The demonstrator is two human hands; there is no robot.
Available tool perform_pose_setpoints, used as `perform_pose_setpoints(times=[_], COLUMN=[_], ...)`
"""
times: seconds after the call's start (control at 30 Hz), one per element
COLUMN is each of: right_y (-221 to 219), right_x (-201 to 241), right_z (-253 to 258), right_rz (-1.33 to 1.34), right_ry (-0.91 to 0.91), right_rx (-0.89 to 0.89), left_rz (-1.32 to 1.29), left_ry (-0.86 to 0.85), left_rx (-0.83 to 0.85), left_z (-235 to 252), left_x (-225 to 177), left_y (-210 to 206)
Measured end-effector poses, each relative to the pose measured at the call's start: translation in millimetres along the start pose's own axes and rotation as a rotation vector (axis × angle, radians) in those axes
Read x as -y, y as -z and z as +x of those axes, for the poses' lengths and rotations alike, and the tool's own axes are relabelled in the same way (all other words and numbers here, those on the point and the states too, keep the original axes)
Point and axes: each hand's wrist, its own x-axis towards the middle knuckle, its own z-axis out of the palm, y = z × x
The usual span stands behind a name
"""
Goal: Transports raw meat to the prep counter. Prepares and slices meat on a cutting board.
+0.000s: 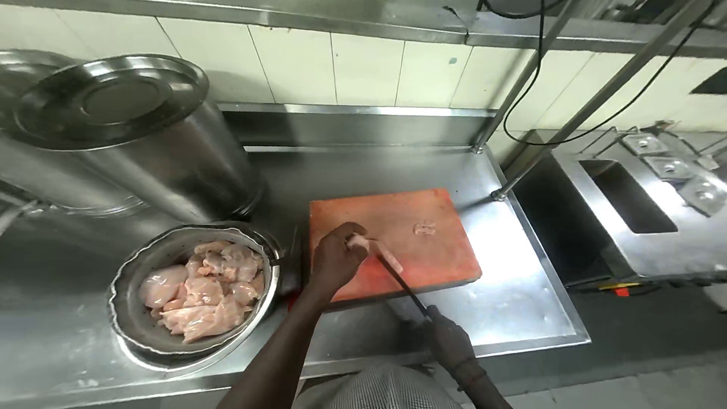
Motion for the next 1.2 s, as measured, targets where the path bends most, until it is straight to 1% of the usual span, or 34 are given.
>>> perform_pose_setpoints(times=[0.07, 0.13, 0.17, 0.23, 0.3, 0.33, 0.4, 0.47, 0.5, 0.57, 0.63, 0.73, 0.87, 1.0, 1.1, 1.2], right_y=[5, 10, 13, 15, 15, 13, 7, 1, -1, -1, -4, -3, 0, 3, 7, 10], right_x=[-3, -5, -6, -12, -18, -20, -24, -22, -19, -7, 5, 19, 28, 35, 49, 68], right_z=[7, 11, 11, 11, 9, 7, 4, 2, 0, -3, -3, -3, -9, -11, 0, 18], right_rz=[0.013, 0.029, 0.049, 0.142, 0.265, 0.323, 0.423, 0.455, 0.437, 0.361, 0.268, 0.132, 0.042, 0.007, -0.018, -0.038], right_ry=[-0.023, -0.035, -0.032, -0.003, 0.036, 0.052, 0.095, 0.147, 0.174, 0.197, 0.183, 0.127, 0.108, 0.107, 0.113, 0.123], right_rx=[-0.034, -0.051, -0.056, -0.086, -0.131, -0.144, -0.156, -0.139, -0.123, -0.113, -0.117, -0.054, 0.000, 0.006, -0.008, -0.030], left_rz=[-0.063, -0.134, -0.134, -0.028, 0.185, 0.285, 0.428, 0.471, 0.476, 0.473, 0.473, 0.499, 0.536, 0.521, 0.474, 0.455], left_ry=[-0.058, -0.090, -0.073, 0.032, 0.176, 0.218, 0.216, 0.137, 0.073, -0.031, -0.101, -0.193, -0.158, -0.167, -0.197, -0.192], left_rx=[-0.017, -0.067, -0.079, -0.037, 0.100, 0.139, 0.116, 0.070, 0.059, 0.095, 0.136, 0.149, 0.199, 0.204, 0.182, 0.191], left_z=[-3, -7, -10, -15, -22, -27, -37, -42, -42, -37, -27, -12, -2, 1, 3, 3], left_x=[-14, -14, -10, 10, 41, 57, 81, 89, 90, 86, 83, 88, 82, 83, 87, 87], left_y=[2, 1, -1, -6, -14, -20, -30, -33, -35, -41, -52, -68, -74, -75, -75, -74])
